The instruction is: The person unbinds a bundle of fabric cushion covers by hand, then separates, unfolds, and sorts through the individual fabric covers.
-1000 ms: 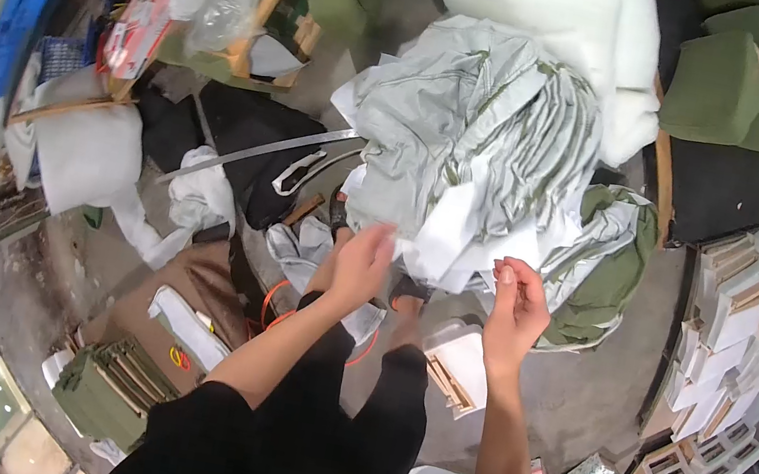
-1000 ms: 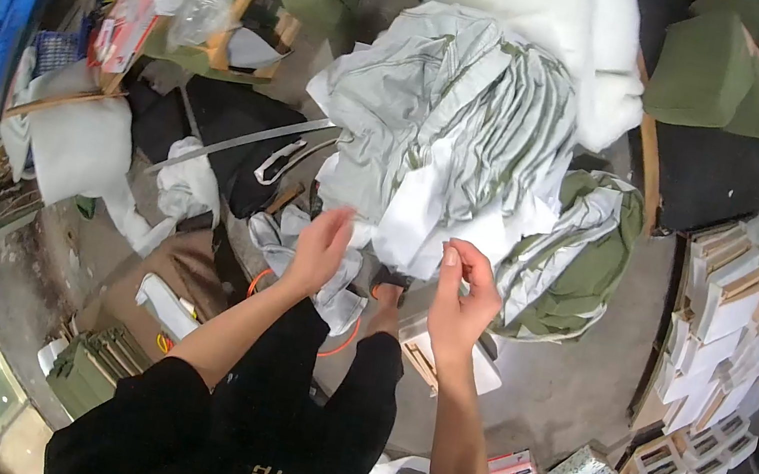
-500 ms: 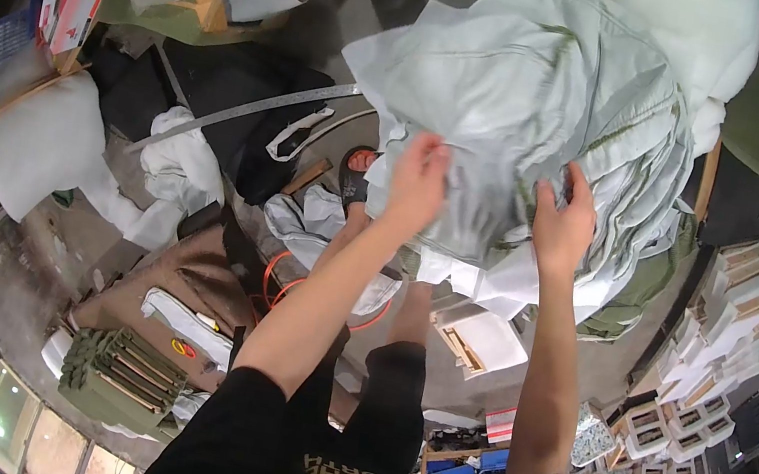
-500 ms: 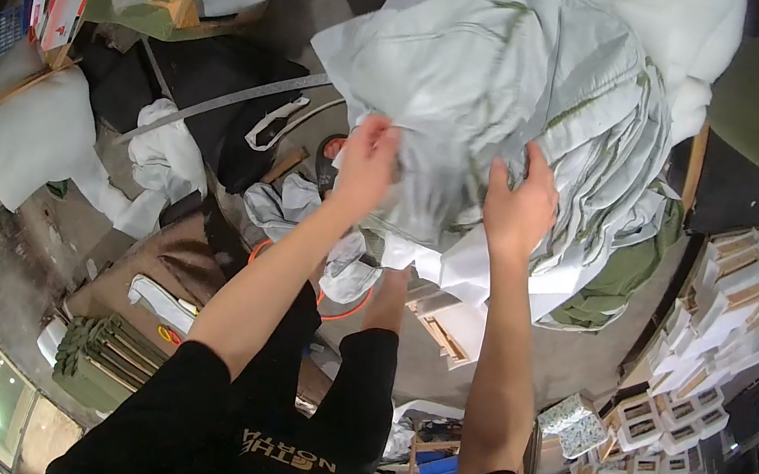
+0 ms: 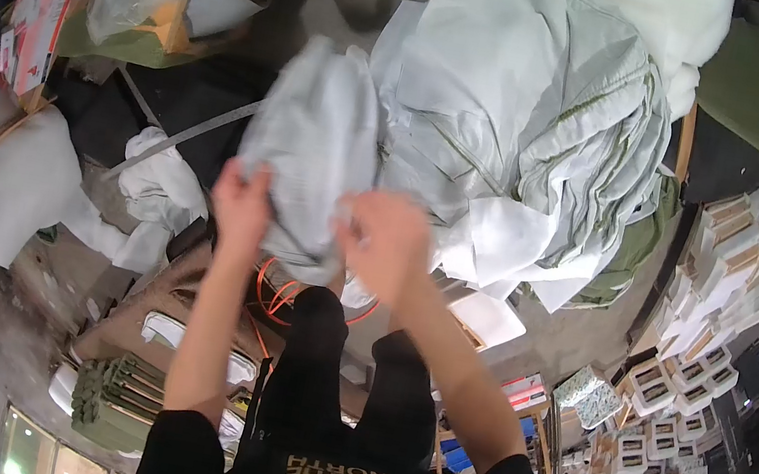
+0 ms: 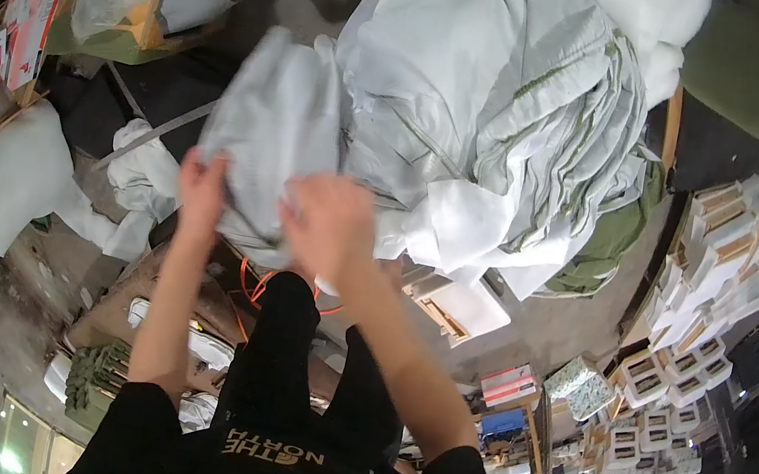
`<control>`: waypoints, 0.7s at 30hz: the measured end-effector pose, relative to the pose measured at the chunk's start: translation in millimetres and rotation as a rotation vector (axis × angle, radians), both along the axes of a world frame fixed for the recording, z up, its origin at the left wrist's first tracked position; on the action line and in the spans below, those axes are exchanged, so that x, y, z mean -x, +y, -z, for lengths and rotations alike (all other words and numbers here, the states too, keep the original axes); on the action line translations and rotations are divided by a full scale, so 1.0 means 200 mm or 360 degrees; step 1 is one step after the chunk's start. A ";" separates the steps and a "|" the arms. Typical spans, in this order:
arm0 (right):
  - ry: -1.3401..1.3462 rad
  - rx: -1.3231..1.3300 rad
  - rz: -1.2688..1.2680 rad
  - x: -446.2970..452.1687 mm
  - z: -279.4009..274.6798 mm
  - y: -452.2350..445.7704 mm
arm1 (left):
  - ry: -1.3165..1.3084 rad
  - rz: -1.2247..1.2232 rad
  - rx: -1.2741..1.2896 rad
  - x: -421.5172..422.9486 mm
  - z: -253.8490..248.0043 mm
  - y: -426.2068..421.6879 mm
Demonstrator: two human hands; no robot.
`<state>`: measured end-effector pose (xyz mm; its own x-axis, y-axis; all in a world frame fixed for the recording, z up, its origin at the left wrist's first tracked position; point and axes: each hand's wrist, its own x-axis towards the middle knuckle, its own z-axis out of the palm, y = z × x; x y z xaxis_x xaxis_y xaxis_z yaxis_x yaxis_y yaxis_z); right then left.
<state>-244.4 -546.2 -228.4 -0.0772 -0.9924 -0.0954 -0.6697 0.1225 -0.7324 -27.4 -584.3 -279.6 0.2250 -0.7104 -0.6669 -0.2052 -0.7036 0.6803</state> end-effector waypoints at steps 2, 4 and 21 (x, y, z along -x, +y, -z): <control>0.0242 -0.0037 0.0617 0.24 0.11 -0.04 | -0.0137 -0.0281 -0.0030 -0.22 -0.09 -0.10; 0.0494 -0.0045 0.1164 0.55 0.16 -0.17 | -0.0313 -0.0090 -0.0028 -0.52 -0.07 -0.08; 0.0077 0.0060 0.0083 -0.01 -0.11 -0.10 | -0.0013 -0.0450 0.0135 -0.10 -0.39 -0.17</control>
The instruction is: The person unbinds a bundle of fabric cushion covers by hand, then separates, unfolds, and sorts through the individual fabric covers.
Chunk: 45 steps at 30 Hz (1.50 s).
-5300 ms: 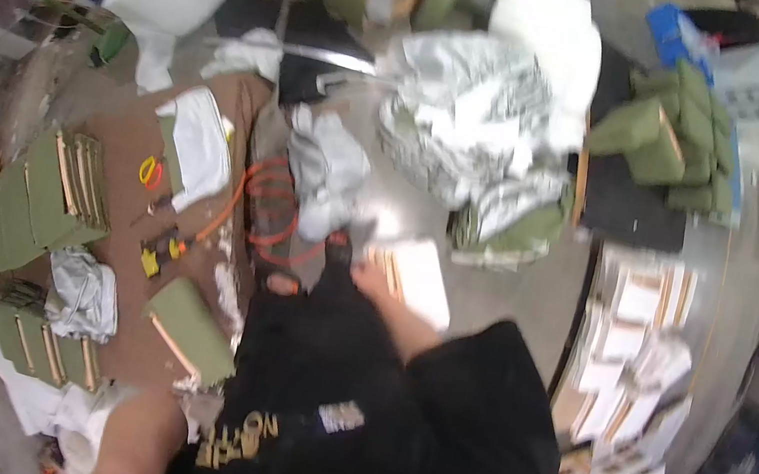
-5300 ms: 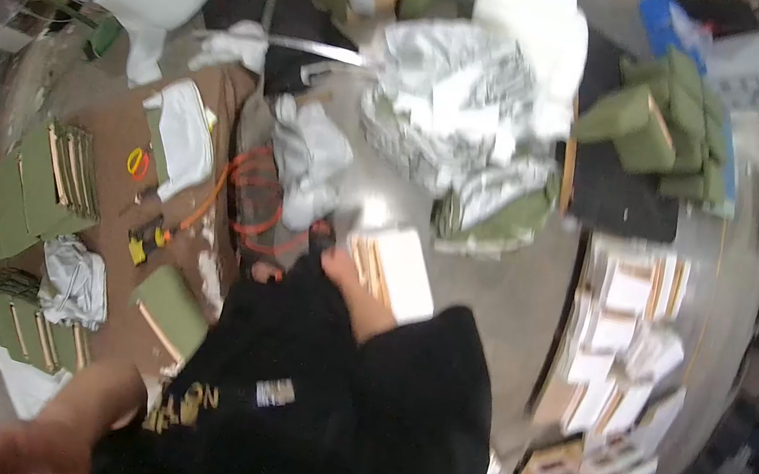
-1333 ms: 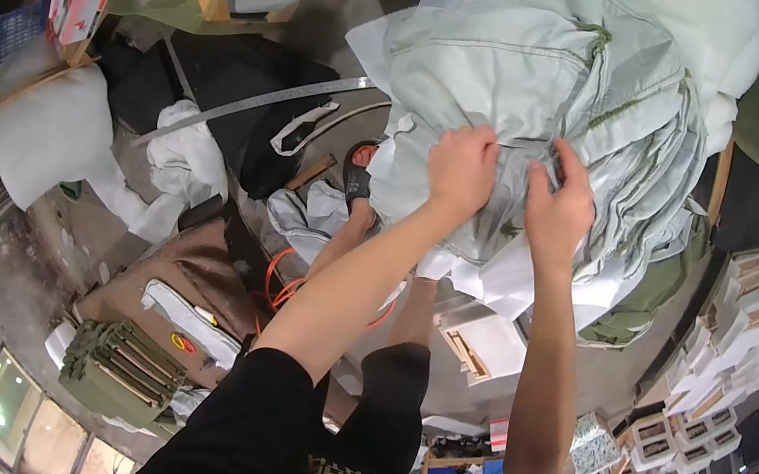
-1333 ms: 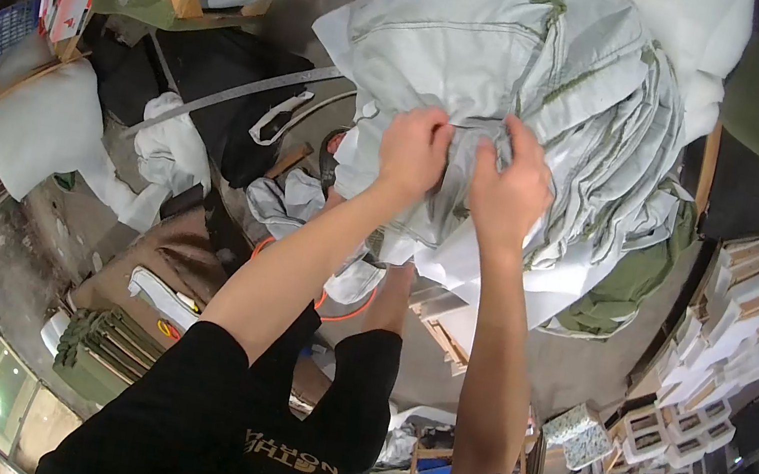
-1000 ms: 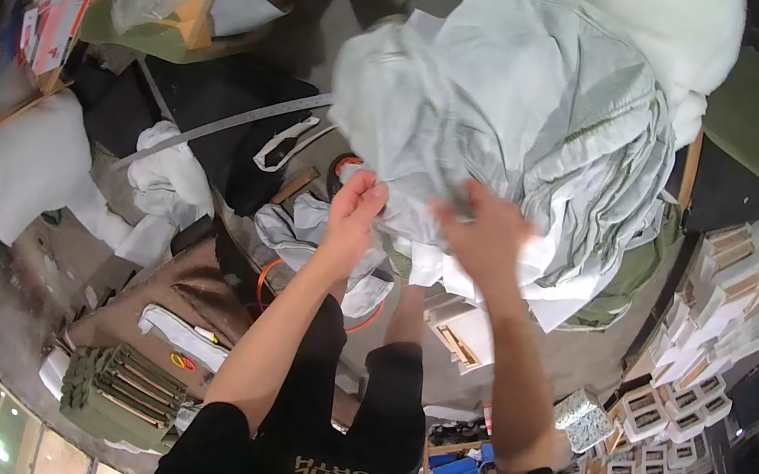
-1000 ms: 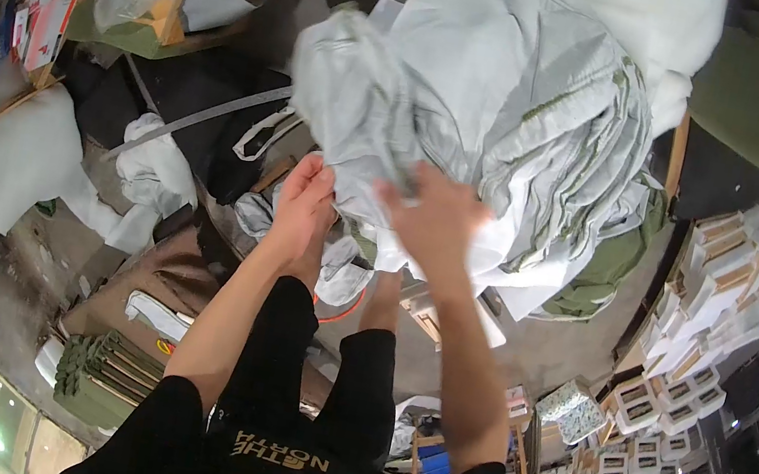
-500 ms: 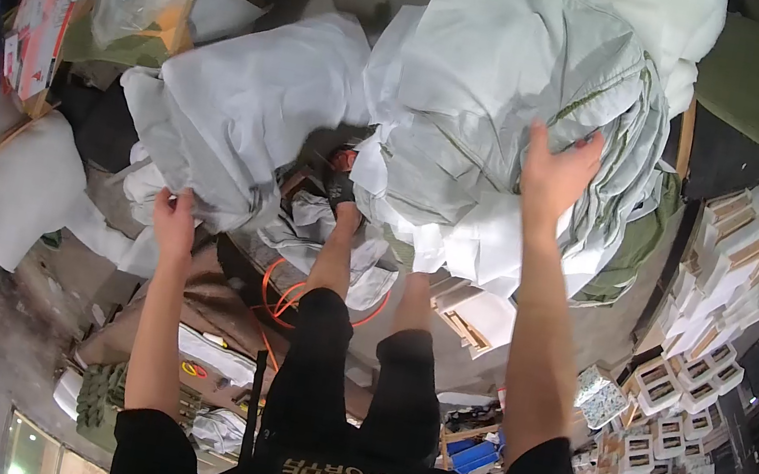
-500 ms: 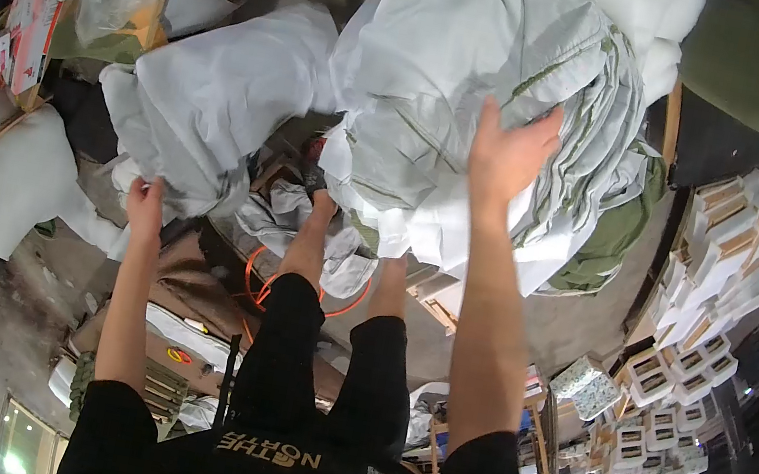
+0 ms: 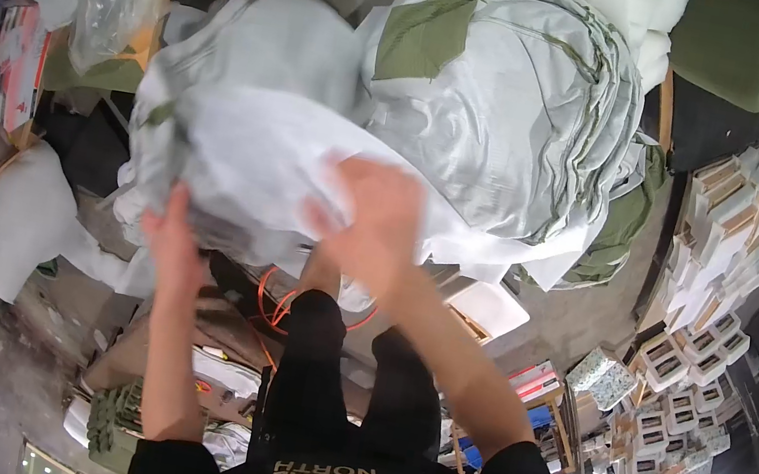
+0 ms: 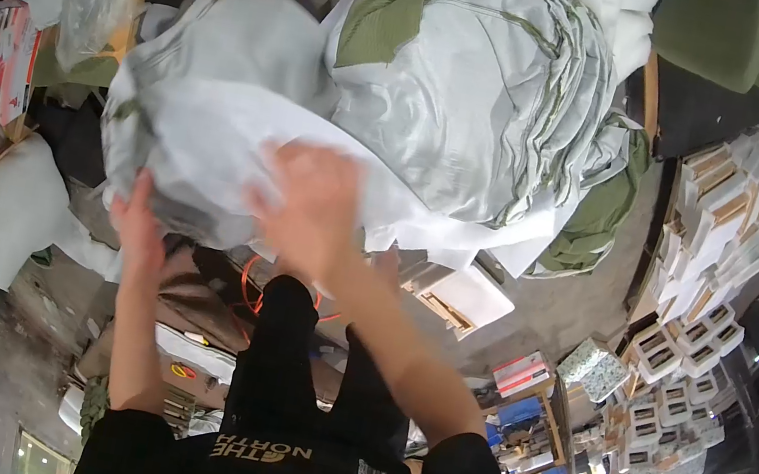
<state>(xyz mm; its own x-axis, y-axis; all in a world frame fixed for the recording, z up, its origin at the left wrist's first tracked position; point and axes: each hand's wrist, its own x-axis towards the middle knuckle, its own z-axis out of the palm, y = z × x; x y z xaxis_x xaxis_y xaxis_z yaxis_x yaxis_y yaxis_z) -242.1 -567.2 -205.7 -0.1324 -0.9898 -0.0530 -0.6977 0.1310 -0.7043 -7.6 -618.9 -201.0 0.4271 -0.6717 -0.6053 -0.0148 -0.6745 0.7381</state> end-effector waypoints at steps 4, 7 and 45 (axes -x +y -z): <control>0.1198 -0.0256 0.0888 0.68 0.28 0.03 | -0.0644 0.0321 -0.0388 -1.16 0.49 0.35; 0.1373 -0.0846 0.1059 0.93 0.29 0.11 | -0.1045 0.0459 -0.0390 -1.02 0.46 0.47; 0.0801 -0.0767 0.0909 1.14 0.33 0.42 | -0.0087 0.1274 -0.0489 0.02 0.20 1.04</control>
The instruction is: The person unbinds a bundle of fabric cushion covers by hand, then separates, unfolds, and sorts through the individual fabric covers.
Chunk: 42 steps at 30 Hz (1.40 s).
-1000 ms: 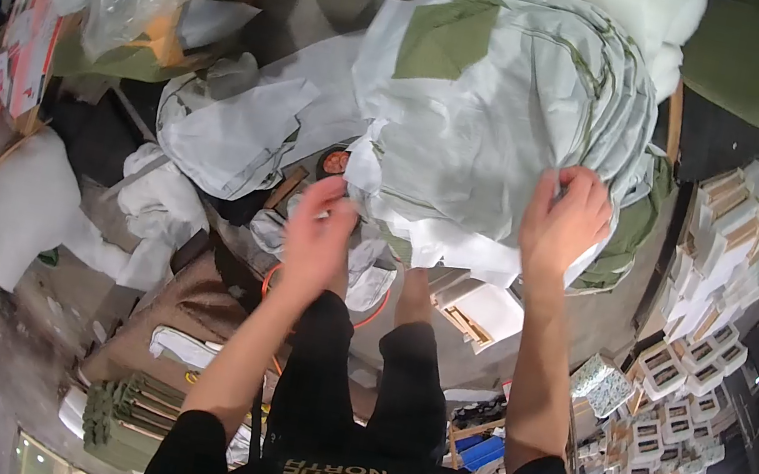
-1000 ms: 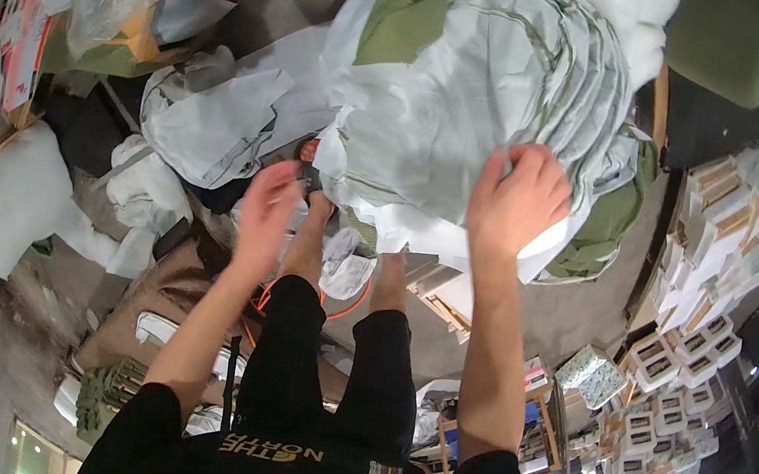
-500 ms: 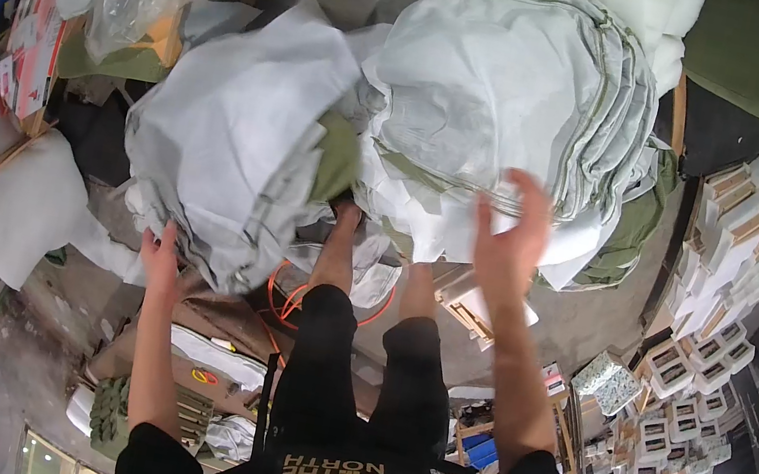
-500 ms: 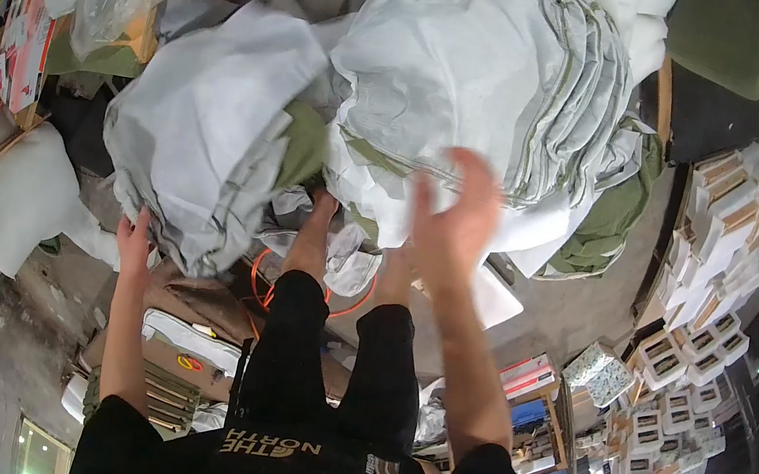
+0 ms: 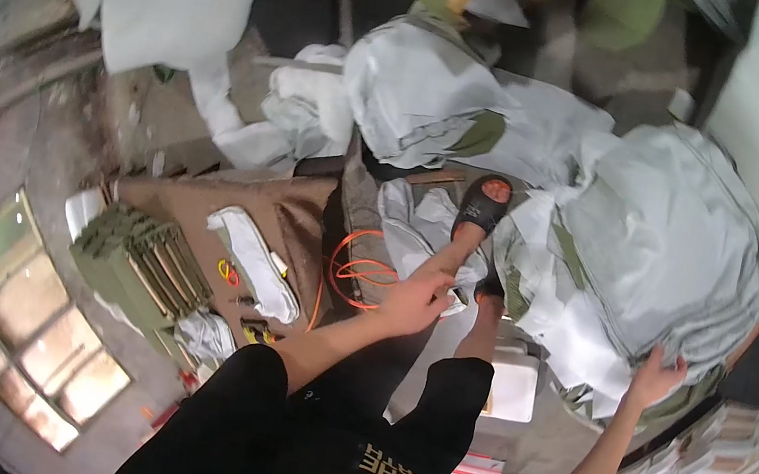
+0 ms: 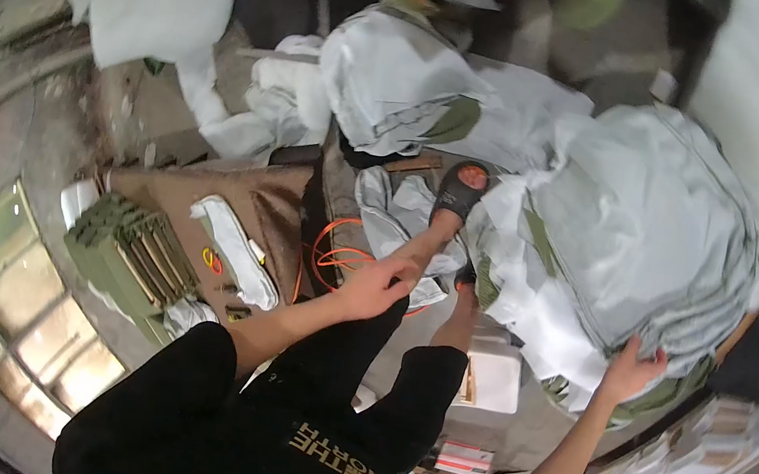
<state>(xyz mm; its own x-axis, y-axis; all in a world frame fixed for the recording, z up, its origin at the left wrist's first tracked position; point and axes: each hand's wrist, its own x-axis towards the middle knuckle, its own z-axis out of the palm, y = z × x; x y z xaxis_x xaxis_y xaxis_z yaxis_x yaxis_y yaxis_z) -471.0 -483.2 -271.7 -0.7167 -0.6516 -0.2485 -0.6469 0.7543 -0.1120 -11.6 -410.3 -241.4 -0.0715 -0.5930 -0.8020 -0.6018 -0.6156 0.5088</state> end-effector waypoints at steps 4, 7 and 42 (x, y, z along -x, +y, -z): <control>-0.0046 0.0068 -0.0070 0.05 0.05 0.03 | -0.0086 -0.0498 -0.0065 -0.10 0.00 0.16; -0.0133 0.0146 -0.0200 -0.07 -0.08 -0.04 | -0.0319 -0.0715 -0.0261 -0.20 0.01 0.30; -0.0338 0.0533 0.0865 -0.11 0.25 0.68 | -0.0442 0.0006 0.0649 0.70 1.57 -1.23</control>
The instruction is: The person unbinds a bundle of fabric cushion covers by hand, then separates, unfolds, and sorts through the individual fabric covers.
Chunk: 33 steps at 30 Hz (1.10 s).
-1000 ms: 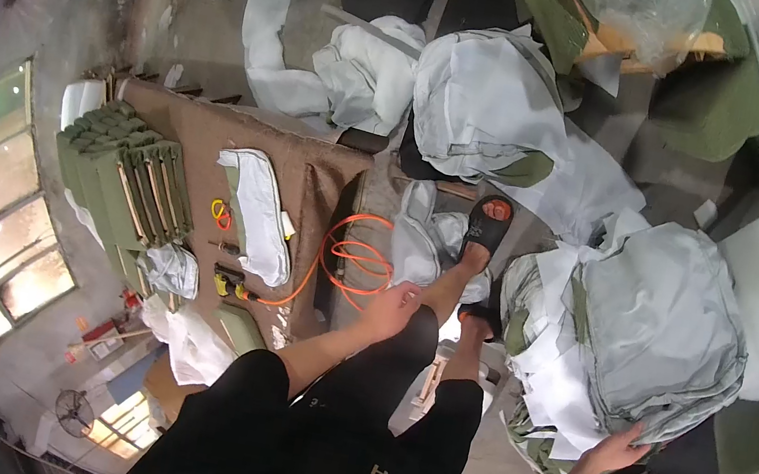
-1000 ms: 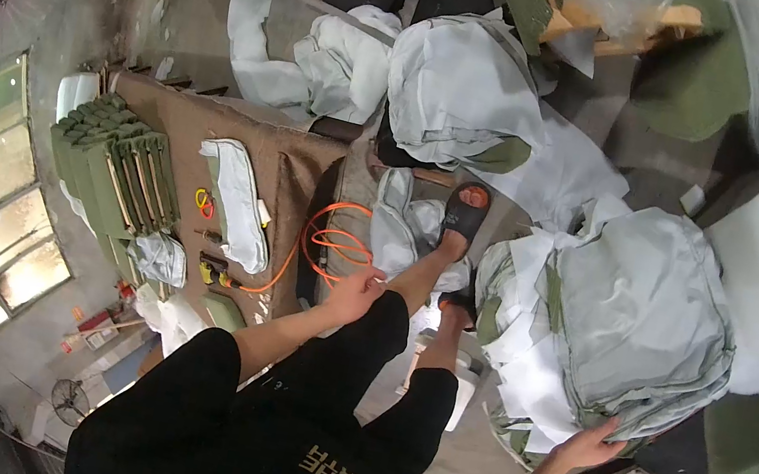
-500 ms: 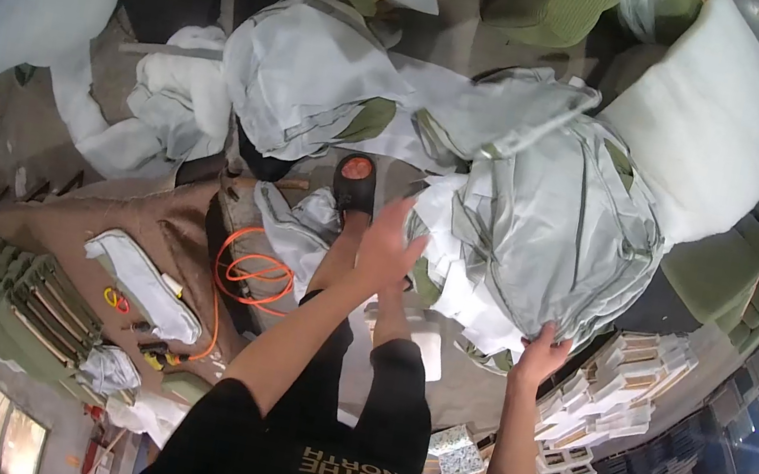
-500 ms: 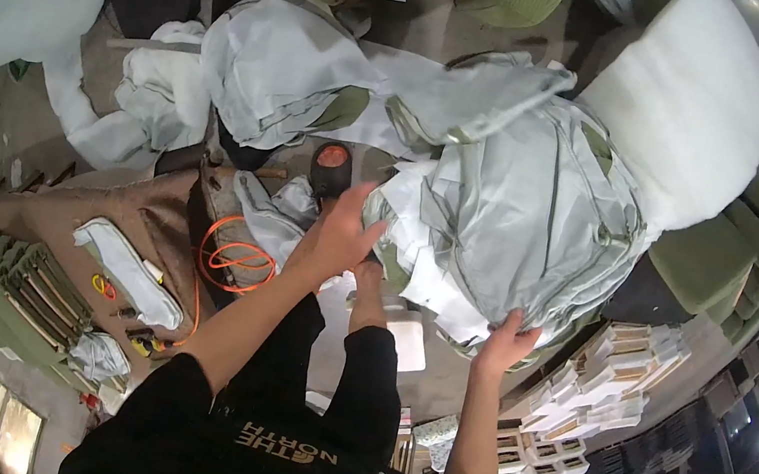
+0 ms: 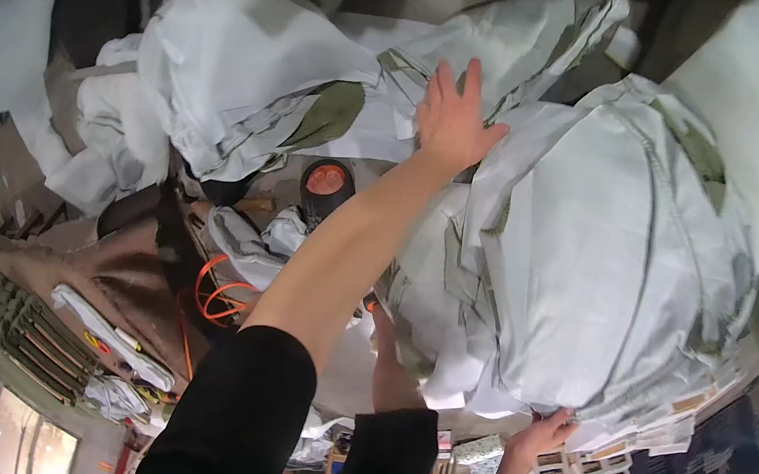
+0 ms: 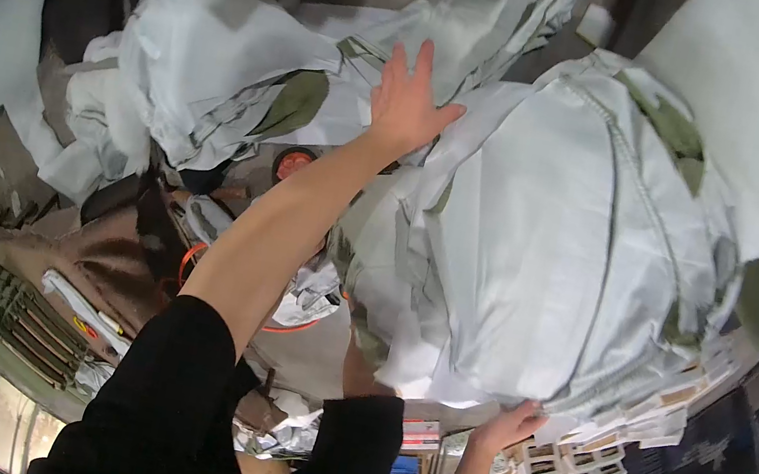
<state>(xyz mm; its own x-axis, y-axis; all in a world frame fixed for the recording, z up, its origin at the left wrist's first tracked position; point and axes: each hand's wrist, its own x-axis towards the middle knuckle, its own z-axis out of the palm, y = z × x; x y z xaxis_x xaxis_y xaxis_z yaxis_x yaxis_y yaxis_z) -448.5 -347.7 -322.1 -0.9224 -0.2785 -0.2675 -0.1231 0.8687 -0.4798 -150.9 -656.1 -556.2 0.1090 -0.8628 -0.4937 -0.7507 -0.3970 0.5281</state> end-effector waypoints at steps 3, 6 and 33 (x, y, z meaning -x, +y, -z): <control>0.0061 0.0272 0.0140 -0.13 0.10 -0.07 | -0.0271 0.0141 0.0008 0.14 0.32 0.02; 0.0010 0.0309 0.0170 -0.13 0.12 -0.01 | -0.0457 0.0545 -0.0067 0.08 0.52 0.13; -0.0464 0.0291 -0.0023 -0.36 -0.45 -0.07 | -0.0416 -0.1007 -0.0018 -1.43 -0.63 0.56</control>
